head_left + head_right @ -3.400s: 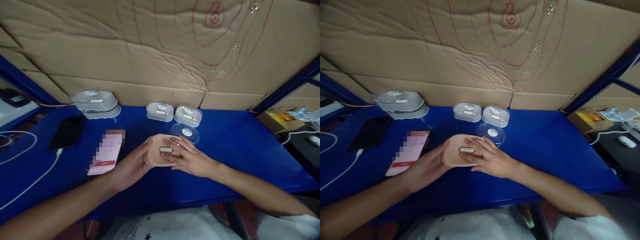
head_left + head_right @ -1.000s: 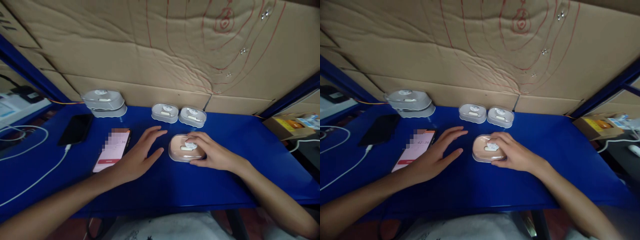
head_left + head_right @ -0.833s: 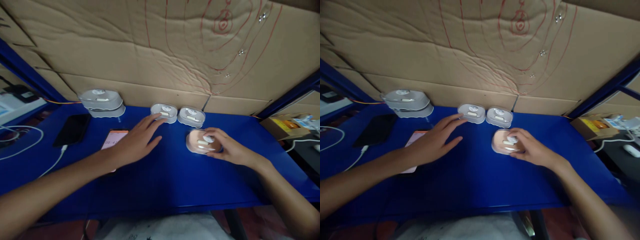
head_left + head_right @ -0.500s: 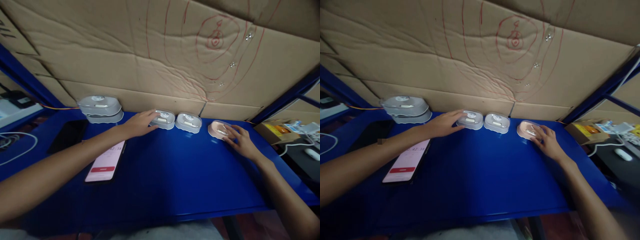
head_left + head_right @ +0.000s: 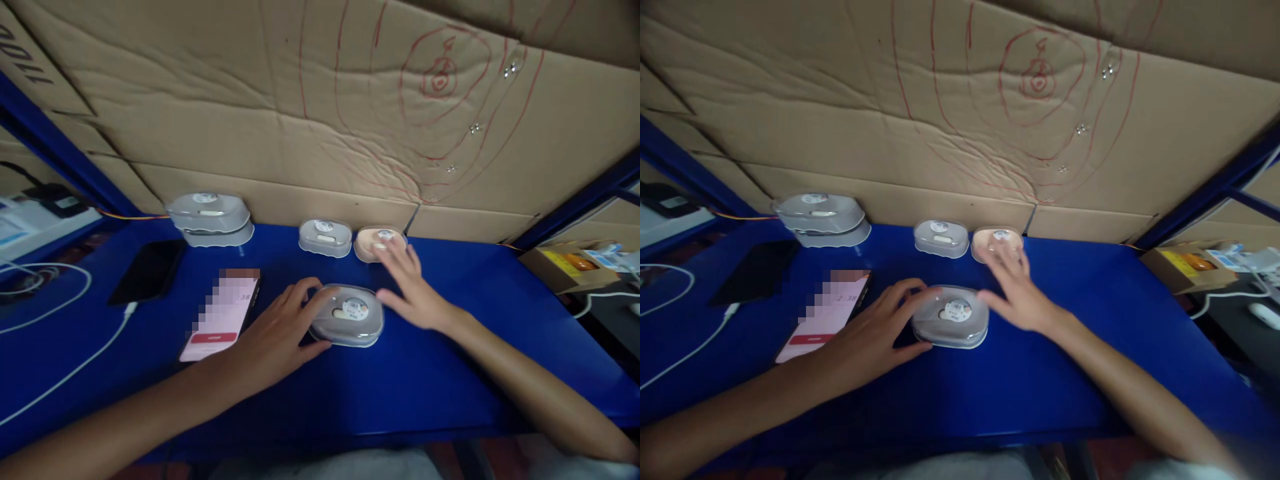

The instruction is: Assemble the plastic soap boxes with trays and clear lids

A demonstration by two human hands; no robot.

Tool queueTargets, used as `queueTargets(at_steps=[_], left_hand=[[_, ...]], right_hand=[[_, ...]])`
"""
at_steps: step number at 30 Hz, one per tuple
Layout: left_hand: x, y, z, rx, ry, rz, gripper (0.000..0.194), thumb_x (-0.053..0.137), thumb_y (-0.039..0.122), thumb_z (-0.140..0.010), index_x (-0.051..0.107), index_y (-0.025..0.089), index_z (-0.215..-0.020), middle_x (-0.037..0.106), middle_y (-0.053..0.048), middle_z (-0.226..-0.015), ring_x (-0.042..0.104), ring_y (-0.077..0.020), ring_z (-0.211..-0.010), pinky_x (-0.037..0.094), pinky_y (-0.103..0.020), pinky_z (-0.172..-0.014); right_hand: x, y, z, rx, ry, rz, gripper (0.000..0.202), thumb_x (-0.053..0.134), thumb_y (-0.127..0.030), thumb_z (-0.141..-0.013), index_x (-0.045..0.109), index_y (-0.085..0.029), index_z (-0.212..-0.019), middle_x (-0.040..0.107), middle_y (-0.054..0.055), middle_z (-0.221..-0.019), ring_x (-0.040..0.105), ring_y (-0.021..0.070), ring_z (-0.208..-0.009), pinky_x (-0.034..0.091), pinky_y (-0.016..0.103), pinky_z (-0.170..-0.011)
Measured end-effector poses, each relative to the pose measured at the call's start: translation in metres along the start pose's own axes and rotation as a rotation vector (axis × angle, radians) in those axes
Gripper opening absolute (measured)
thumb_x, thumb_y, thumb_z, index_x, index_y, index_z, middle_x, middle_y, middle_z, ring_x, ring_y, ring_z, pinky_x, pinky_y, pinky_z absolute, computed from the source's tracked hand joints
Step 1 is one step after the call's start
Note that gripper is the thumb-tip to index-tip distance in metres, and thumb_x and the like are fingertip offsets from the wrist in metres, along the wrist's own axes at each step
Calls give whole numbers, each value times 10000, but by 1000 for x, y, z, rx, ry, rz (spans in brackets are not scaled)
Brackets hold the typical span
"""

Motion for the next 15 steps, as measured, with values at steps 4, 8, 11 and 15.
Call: queueTargets(at_steps=[4,8,11,15], left_hand=[[10,-4,-4,-20,10,152,988,805,394,-894,200,382,-1676,341,-152,-1693,383,-410,-1557,370,-636,-1249],[16,-11,-6,-62,7,300,990,828,432,-872,221,374,-1652,412,-155,-1656,431,-401,-1529,353,-639,-1250],[19,-15,-5,-117,-38,322,1136,905,405,-780,188,373,-1661,431,-169,-1625,458,-429,-1493,359,-670,-1226],[17,-13,-1,-172,-68,351,1207,912,349,-748,153,359,-1686,430,-161,-1598,468,-434,-1478,348,-664,-1236]], right_hand=[[11,-69,16,-215,-147,-79,800,655,-585,-1000,360,-251,-1665,344,178,-1733,296,380,-1621,312,673,-1272],[12,-70,23,-177,-123,-222,574,602,-405,-1066,466,-254,-1603,466,150,-1663,377,319,-1589,413,589,-1246],[11,-49,22,-109,-92,-396,557,532,-374,-1101,411,-290,-1639,510,126,-1630,461,264,-1539,455,524,-1231],[13,-15,20,-34,-26,-300,533,549,-396,-1091,464,-298,-1609,546,130,-1591,490,288,-1503,419,577,-1234]])
Point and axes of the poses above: each hand's wrist, its own z-axis away from the middle knuckle, its own x-axis out of the palm, y = z × x, the point moved 5 cm from there along -z, towards the middle knuckle
